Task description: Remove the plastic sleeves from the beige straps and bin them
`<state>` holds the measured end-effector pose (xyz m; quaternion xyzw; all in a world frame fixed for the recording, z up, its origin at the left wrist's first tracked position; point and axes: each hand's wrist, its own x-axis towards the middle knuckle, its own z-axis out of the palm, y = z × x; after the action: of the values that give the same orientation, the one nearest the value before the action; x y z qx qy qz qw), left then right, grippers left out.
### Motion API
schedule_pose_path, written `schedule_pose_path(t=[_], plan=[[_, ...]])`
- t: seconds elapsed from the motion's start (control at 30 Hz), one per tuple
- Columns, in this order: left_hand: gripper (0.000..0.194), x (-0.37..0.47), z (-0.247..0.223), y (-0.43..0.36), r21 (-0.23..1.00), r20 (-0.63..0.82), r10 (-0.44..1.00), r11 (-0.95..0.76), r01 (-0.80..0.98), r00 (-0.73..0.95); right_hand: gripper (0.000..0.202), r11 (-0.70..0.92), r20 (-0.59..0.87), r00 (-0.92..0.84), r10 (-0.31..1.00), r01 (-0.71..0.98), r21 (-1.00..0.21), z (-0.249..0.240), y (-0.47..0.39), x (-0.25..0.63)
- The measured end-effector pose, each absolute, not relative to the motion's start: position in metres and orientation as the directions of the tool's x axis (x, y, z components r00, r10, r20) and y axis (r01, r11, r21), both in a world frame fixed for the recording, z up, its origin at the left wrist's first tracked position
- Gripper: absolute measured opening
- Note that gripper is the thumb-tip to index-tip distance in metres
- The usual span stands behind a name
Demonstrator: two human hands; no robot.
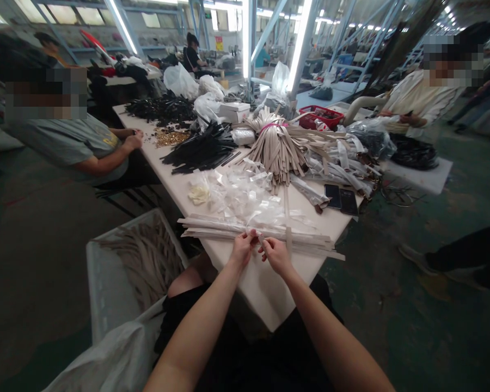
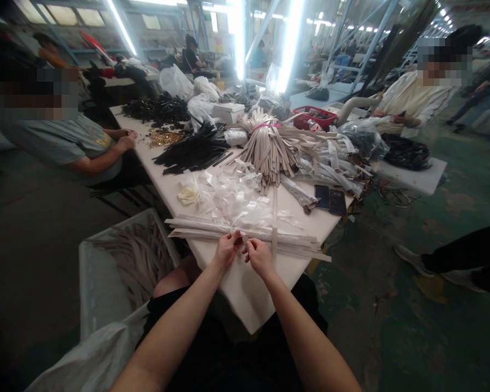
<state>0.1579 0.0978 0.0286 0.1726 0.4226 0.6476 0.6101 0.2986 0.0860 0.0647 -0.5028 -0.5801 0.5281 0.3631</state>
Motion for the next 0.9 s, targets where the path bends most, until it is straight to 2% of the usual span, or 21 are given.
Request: schedule_pose_path(t=[0.33, 0.53, 0.7, 0.9], plan=[[0.035, 0.155, 0.029, 0.097, 0.714, -0.316, 0.936, 0.126, -0.689, -0.156, 0.037, -0.077, -0.103, -0.136, 0.985, 0.187, -0.979, 0.067, 0.088, 0.297], [0.036, 0.154, 0.028, 0.097, 0.722, -0.328, 0.931, 0.140, -0.677, -0.158, 0.033, -0.036, -0.080, -0.172, 0.982, 0.249, -0.968, 0.073, 0.090, 0.296], [0.036, 0.155, 0.034, 0.097, 0.730, -0.321, 0.940, 0.168, -0.662, -0.116, 0.031, -0.053, -0.100, -0.192, 0.976, 0.235, -0.970, 0.074, 0.090, 0.295], [0.039, 0.156, 0.040, 0.093, 0.770, -0.274, 0.960, 0.183, -0.611, -0.057, 0.033, -0.010, -0.088, -0.272, 0.958, 0.278, -0.961, 0.070, 0.092, 0.296]])
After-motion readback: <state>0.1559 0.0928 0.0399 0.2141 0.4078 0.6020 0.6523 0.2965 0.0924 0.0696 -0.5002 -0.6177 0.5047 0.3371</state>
